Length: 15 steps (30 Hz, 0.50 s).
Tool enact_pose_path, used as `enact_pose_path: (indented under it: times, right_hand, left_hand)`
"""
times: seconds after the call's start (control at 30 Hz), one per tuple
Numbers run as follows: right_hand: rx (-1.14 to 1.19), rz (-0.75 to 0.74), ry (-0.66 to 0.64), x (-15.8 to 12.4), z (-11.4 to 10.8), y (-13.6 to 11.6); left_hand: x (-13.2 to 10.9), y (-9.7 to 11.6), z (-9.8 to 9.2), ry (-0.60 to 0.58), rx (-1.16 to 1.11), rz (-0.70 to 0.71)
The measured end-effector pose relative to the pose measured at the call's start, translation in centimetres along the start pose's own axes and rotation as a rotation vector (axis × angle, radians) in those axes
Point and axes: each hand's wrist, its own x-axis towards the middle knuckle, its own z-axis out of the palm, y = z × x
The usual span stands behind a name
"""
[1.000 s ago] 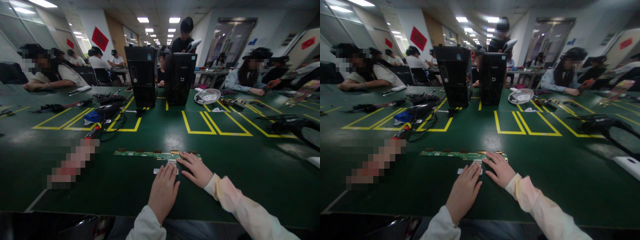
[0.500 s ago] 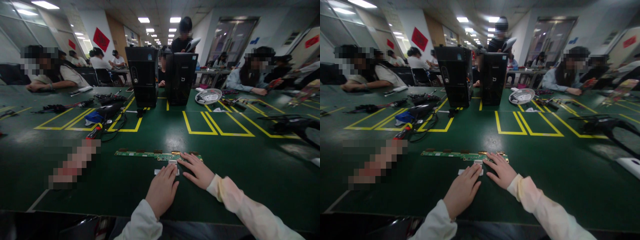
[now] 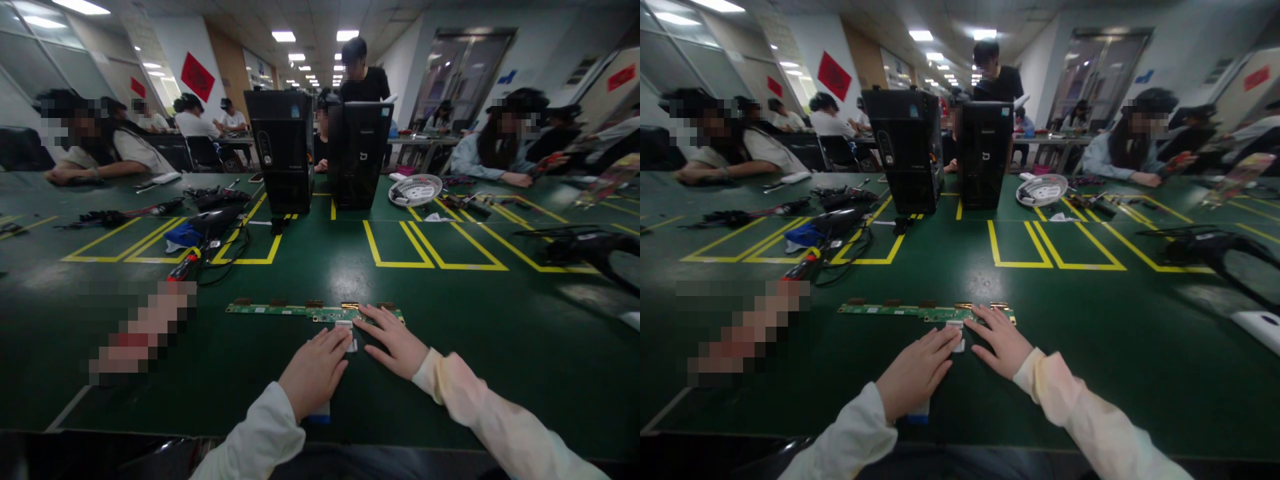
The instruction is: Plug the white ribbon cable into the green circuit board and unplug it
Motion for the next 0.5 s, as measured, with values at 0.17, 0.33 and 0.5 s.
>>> enact_pose_path:
  times: [0.17,0.33,0.5]
  right_hand:
    - [-0.017,0.01,0.013,-0.16,0.06,-0.08]
    - [-0.024,0.015,-0.019,-0.1,-0.22,-0.21]
    - [-0.014,0.015,-0.013,-0.06,-0.07,-0.1]
  left_hand:
    - [-0.13,0.38,0.1,0.013,0.016,-0.017]
    - [-0.32,0.27,0.18,0.003,-0.005,-0.035]
    - [-0.28,-0.13,0.02,-0.037,-0.027,-0.026]
